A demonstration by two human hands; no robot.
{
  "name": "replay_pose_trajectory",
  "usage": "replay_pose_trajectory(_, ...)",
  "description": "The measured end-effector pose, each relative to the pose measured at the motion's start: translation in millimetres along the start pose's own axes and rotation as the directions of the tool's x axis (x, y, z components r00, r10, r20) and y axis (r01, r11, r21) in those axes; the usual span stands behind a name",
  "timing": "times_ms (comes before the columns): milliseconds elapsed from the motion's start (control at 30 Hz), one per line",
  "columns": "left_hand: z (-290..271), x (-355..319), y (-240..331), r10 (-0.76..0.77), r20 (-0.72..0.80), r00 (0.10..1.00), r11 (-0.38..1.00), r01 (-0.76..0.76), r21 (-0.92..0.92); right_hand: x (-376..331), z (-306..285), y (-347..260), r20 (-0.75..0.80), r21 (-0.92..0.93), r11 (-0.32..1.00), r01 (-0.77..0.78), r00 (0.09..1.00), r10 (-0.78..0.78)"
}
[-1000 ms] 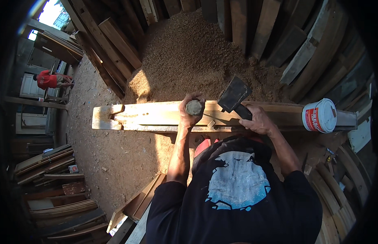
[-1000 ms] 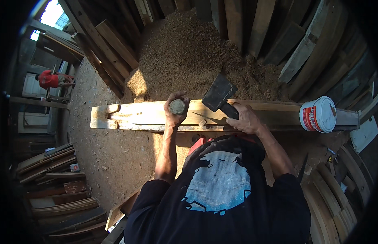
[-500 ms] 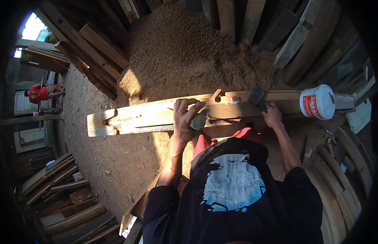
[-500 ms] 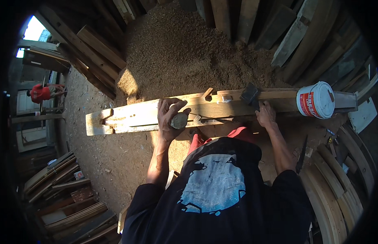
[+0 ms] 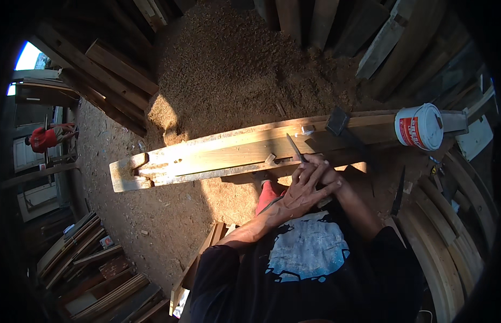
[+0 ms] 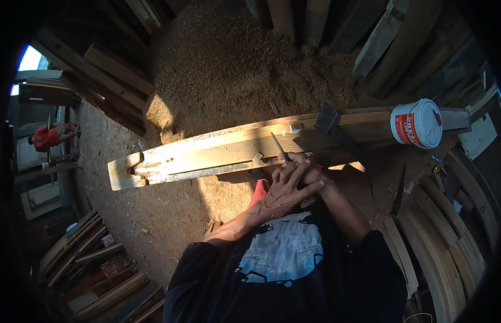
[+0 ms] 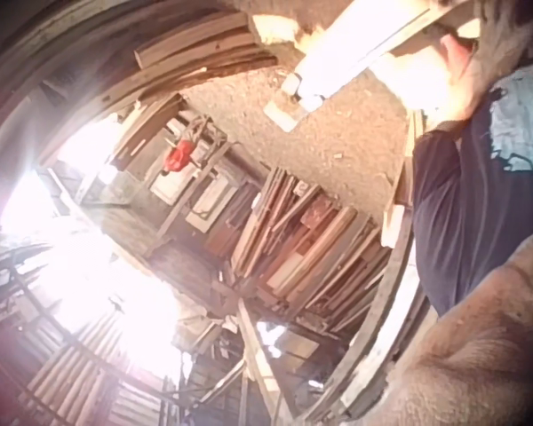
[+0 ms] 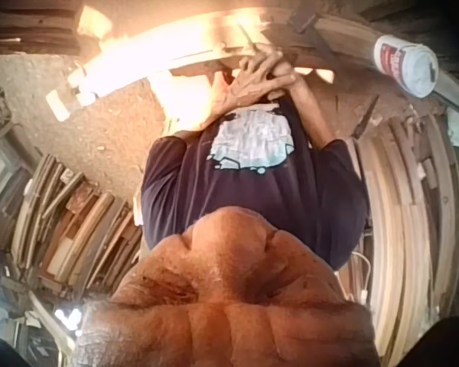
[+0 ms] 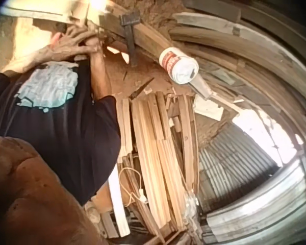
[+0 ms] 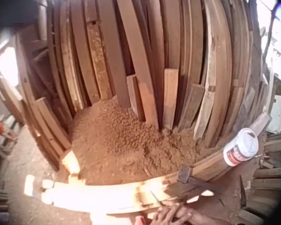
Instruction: The person works on a wooden beam alongside an assistant by fitting small wooden inserts into slots, then chiseling and hammering them into place with a chisel and an axe.
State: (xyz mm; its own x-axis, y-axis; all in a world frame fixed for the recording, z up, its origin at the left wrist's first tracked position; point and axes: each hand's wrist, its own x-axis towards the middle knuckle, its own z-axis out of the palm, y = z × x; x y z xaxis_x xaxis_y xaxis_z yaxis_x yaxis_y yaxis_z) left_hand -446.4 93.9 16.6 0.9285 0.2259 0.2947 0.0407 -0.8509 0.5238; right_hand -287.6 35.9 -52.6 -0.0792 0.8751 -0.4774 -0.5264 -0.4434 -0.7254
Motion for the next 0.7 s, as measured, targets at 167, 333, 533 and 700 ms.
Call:
replay_pose_trajectory(167, 3, -53, -84, -0.685, -0.014, 0.728, 0.726, 0.685, 0.062, 27, -16, -5, -0.311, -0.898, 0.432, -0.082, 0.812, -0.493)
replay_pose_trajectory(333, 32, -79, -132, -0.666, -0.114, 0.738, 0.715, 0.674, 0.185, 62, -13, -22, -0.285, -0.924, 0.337, -0.181, 0.913, -0.293)
replay_pose_trajectory(533, 27, -100, -133, -0.876, 0.042, 0.481, 0.304, 0.615, -0.728, 111, -7, 3, -0.039, -0.984, 0.176, 0.026, 0.933, -0.357)
replay_pose_trajectory(700, -16, -111, -112, -0.895, 0.035, 0.445, 0.069, 0.215, -0.974, 149, 43, -1, 0.260, -0.965, -0.038, 0.259, 0.933, -0.247)
